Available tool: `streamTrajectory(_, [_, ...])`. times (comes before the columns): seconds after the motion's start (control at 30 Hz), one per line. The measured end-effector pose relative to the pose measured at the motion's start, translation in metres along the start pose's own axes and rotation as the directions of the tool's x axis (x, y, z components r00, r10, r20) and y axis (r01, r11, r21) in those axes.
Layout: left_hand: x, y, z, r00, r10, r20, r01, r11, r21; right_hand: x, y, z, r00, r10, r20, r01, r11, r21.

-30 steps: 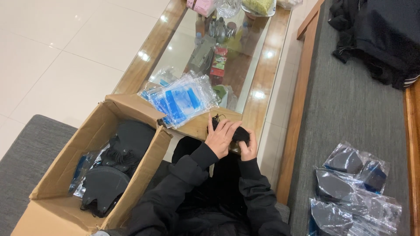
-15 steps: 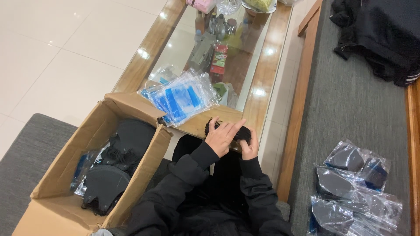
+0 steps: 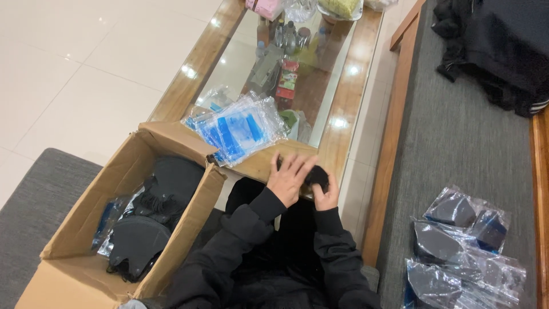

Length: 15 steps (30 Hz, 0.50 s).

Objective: Inspecting and sorting black fabric face masks from a cardboard box on a glass table

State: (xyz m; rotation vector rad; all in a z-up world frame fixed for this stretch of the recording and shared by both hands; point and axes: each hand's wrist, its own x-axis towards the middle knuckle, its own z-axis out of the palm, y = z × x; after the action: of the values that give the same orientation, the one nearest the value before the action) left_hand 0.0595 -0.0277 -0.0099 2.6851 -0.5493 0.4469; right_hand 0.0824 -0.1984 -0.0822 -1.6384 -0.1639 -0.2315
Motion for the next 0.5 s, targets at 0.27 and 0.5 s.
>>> streamTrajectory(0.27, [-0.011, 0.013, -0.016, 0.902, -0.43, -0.027, 0.328, 0.727, -0.603, -0.012, 0.007, 0.0, 0.987, 0.162, -0.019, -0.153, 0.959, 0.237])
streamTrajectory(0.5, [-0.028, -0.001, 0.035, 0.688, -0.558, 0.464, 0.358, -0.296, -0.886, -0.033, -0.027, 0.023, 0.877, 0.466, 0.122, -0.445, 0.687, 0.574])
